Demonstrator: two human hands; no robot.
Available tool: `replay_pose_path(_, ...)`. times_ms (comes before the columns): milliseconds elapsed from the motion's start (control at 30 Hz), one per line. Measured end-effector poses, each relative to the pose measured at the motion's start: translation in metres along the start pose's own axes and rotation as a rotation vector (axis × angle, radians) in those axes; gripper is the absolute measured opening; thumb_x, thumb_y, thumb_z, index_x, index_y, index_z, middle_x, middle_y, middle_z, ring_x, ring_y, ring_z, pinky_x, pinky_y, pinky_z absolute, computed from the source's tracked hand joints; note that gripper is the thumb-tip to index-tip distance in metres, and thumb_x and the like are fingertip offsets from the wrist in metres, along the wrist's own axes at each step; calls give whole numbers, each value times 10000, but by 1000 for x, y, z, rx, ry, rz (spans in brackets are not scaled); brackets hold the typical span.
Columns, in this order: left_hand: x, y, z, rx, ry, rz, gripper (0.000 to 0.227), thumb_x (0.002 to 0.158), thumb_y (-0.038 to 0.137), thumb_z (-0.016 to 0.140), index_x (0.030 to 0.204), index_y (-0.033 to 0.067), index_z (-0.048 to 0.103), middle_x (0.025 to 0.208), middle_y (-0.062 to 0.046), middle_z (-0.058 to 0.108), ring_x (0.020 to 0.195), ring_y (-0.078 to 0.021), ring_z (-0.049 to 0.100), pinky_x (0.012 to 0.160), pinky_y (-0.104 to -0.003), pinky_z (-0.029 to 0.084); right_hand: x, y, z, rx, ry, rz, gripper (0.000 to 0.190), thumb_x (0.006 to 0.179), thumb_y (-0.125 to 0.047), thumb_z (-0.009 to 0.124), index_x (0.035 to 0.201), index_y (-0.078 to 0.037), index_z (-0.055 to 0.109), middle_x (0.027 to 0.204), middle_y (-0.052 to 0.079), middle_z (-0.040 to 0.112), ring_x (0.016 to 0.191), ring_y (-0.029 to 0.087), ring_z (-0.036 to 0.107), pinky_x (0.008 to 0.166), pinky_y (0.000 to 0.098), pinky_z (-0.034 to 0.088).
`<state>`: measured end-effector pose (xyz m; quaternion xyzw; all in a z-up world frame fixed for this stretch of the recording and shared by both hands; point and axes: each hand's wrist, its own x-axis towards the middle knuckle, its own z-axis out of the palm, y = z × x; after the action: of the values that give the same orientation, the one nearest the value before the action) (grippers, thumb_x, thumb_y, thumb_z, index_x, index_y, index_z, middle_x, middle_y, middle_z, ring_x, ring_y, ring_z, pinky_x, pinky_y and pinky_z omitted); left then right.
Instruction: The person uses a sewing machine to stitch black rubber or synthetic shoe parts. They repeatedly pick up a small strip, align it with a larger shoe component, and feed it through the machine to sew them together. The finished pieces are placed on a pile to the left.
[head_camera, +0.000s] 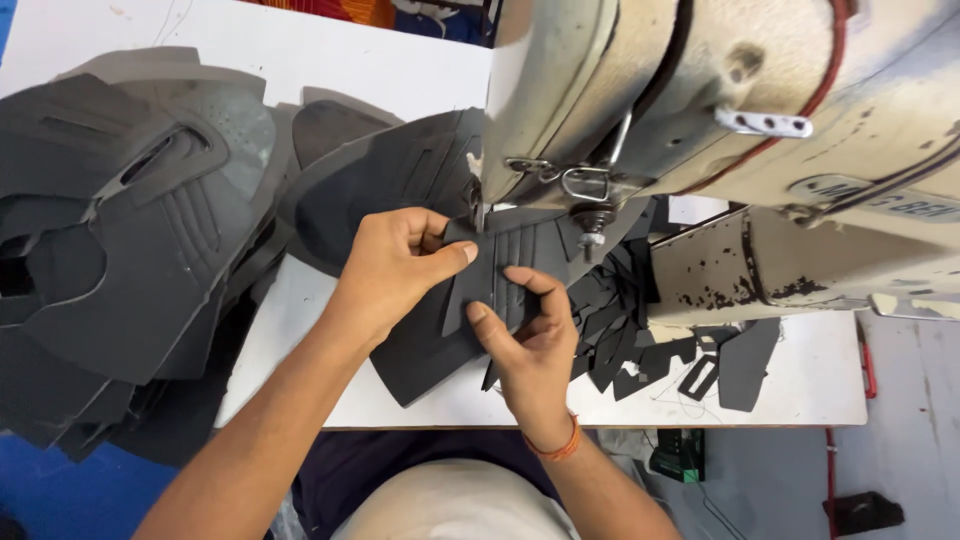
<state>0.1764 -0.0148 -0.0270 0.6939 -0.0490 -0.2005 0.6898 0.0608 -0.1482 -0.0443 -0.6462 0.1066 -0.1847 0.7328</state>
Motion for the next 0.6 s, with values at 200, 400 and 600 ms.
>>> replay_pose_path(200, -1, 4, -1, -59, -24, -40, 166, 819, 58, 796, 941, -43, 746, 808, -30, 739, 698, -49, 626, 637, -213, 511, -1, -7, -1, 1, -23, 83, 469, 856, 17, 773, 1269, -4, 551, 997, 45, 709, 778, 48, 660, 636, 184, 544)
replay_pose_path(400, 1, 3, 1, -87, 12, -50, 161, 808, 43, 798, 935, -45, 753, 811, -31, 741, 704, -60, 629, 645, -224, 511, 3, -2, -8, -188, 10, 106, 491, 838, 11, 821, 1280, 4, 607, 781, 5, 644, 574, 10, 522, 478, 159, 387)
replay_pose_path(600, 10, 14, -1, -82, 6, -66, 166, 792, 34, 801, 935, -38, 757, 826, -41, 755, 726, -71, 659, 674, -226, 535, 23, -11, -4, -51, -52, 116, 483, 837, 11, 798, 1277, 19, 598, 914, 37, 725, 669, 17, 620, 551, 159, 480)
